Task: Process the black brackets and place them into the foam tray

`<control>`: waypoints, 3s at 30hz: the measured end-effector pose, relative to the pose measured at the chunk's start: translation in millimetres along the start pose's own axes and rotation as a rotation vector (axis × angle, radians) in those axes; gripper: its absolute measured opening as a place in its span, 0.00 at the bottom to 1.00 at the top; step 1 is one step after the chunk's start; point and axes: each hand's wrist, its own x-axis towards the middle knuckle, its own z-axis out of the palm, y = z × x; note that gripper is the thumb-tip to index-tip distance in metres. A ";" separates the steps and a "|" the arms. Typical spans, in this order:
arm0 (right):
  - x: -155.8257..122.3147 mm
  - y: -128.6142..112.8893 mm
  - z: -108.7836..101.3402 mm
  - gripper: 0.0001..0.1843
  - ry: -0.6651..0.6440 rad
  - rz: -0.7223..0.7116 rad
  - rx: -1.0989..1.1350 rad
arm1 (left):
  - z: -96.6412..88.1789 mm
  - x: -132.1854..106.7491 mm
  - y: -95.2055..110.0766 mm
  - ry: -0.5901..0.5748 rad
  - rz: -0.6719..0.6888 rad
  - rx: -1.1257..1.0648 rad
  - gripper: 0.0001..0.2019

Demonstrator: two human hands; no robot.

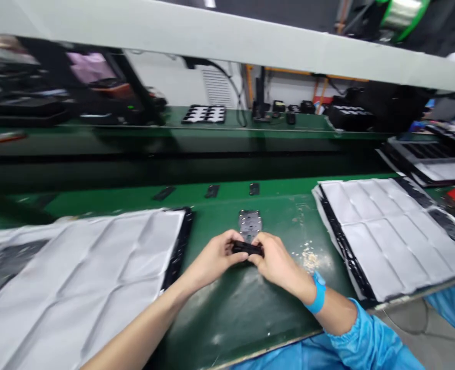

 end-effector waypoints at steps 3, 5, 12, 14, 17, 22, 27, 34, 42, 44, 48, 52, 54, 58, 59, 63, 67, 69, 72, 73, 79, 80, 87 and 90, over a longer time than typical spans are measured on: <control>-19.8 1.3 -15.4 0.12 0.144 0.093 0.079 | 6.0 5.9 20.9 -0.011 0.008 -0.152 0.17; -33.1 6.4 -28.7 0.12 0.238 0.173 0.149 | 17.2 18.6 37.8 -0.036 0.020 -0.213 0.20; -104.7 38.1 -99.6 0.18 0.626 0.325 0.483 | 92.5 92.2 135.7 -0.436 0.252 -0.155 0.24; -132.6 54.6 -121.4 0.17 0.775 0.329 0.440 | 126.8 122.5 169.9 -0.570 0.350 -0.097 0.21; -174.3 87.1 -153.0 0.11 1.009 0.364 0.231 | 197.0 169.3 219.3 -0.737 0.465 -0.025 0.18; -223.9 149.2 -204.9 0.09 1.214 0.439 0.062 | 341.0 226.0 279.1 -1.000 0.538 0.171 0.11; -235.3 200.9 -244.6 0.07 1.290 0.480 -0.099 | 448.1 252.3 298.7 -1.167 0.585 0.384 0.15; -231.4 241.9 -266.9 0.11 1.249 0.490 -0.275 | 483.6 252.4 304.7 -1.142 0.757 0.612 0.16; -229.5 258.1 -269.4 0.15 1.153 0.498 -0.382 | 455.1 221.1 300.4 -0.800 0.937 0.778 0.18; -227.3 259.2 -269.0 0.16 1.126 0.504 -0.395 | 455.0 217.1 295.4 -0.800 0.945 0.816 0.18; -226.5 260.5 -268.8 0.22 1.083 0.508 -0.402 | 458.7 223.8 291.6 -0.831 0.966 0.847 0.17; -228.1 261.9 -272.6 0.25 1.065 0.527 -0.413 | 455.2 236.1 293.4 -0.860 1.016 0.824 0.19; -228.0 262.1 -275.0 0.24 1.047 0.536 -0.418 | 450.9 239.3 293.4 -0.874 1.055 0.798 0.23; -226.7 259.9 -276.8 0.23 1.005 0.535 -0.418 | 443.4 242.4 291.1 -0.922 1.116 0.767 0.30; -226.2 258.9 -276.6 0.22 1.000 0.536 -0.417 | 442.4 242.9 290.6 -0.934 1.130 0.763 0.30; -223.1 255.6 -276.2 0.19 0.987 0.544 -0.411 | 441.0 243.6 291.7 -0.962 1.187 0.767 0.28; -220.5 254.2 -279.6 0.19 0.978 0.552 -0.408 | 441.0 240.7 298.0 -0.992 1.243 0.812 0.20; -221.6 254.0 -282.0 0.18 0.977 0.558 -0.410 | 440.5 238.6 301.5 -1.003 1.272 0.833 0.19; -225.1 254.0 -284.4 0.19 0.973 0.567 -0.416 | 438.7 236.2 305.6 -0.992 1.303 0.863 0.20; -226.1 254.0 -284.7 0.19 0.969 0.568 -0.418 | 437.6 236.0 306.5 -0.984 1.308 0.870 0.21; -223.8 254.7 -284.1 0.20 0.923 0.555 -0.423 | 420.8 248.0 305.5 -0.939 1.270 0.869 0.26; -222.2 255.2 -284.3 0.20 0.916 0.553 -0.424 | 416.8 252.3 304.0 -0.935 1.253 0.873 0.29; -212.9 258.9 -288.4 0.26 0.864 0.535 -0.420 | 402.6 274.9 288.7 -0.945 1.180 0.864 0.21; -213.3 257.8 -289.2 0.29 0.842 0.532 -0.421 | 403.5 278.9 285.2 -0.946 1.180 0.828 0.19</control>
